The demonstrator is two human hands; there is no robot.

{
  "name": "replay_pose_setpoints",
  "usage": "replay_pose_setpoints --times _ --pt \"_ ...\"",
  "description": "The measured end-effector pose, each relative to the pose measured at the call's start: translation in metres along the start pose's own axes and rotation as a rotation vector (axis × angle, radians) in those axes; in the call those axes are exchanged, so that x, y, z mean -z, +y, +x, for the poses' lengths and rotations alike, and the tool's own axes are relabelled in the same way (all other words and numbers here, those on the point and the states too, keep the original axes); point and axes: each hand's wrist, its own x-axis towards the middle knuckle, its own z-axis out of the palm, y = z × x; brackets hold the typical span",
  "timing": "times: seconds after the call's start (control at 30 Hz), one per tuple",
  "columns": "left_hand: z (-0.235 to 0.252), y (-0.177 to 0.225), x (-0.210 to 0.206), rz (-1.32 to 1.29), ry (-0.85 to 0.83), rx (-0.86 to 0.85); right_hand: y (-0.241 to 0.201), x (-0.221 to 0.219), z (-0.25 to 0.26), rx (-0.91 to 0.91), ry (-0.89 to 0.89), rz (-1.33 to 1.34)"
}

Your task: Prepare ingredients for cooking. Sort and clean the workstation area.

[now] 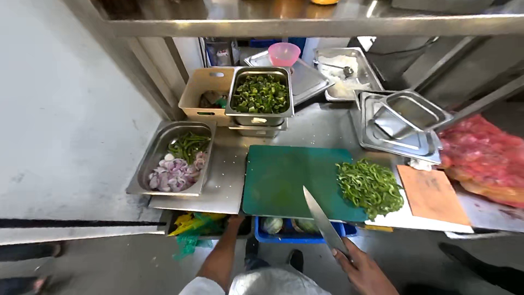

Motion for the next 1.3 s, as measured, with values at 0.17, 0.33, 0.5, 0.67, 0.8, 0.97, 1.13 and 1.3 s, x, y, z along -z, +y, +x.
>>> replay_pose_setpoints --times 0.17,0.33,0.5,0.67,0.8,0.97,1.13,1.3 --pt "-0.007 -0.002 0.005 -0.162 -0.072 0.137 0.006 -0.006 -0.002 -0.061 0.031 0.015" --pt "-0.026 0.007 0.027 0.098 -0.128 0.047 0.011 -0.008 -0.005 -0.056 0.05 0.042" --pt "-0.039 -0.009 0.048 -0.134 -0.079 -0.102 0.021 -0.004 -0.007 -0.032 0.059 0.087" --pt "-0.059 -0.002 0.056 0.095 -0.086 -0.241 0.022 0.0 -0.005 0.004 0.034 0.051" --pt "-0.133 0.049 0.071 0.275 -0.09 -0.125 0.02 0.0 0.0 0.039 0.047 0.056" --pt "-0.088 -0.017 0.042 0.149 0.169 -0.276 0.016 -0.001 0.006 0.048 0.036 0.072" --pt "-0.121 -0.024 0.042 0.02 0.387 -0.279 0.02 -0.002 0.007 0.019 0.04 0.068" --pt "-0.136 -0.02 0.078 -0.015 0.22 -0.365 0.021 0.001 0.0 0.021 0.071 0.079"
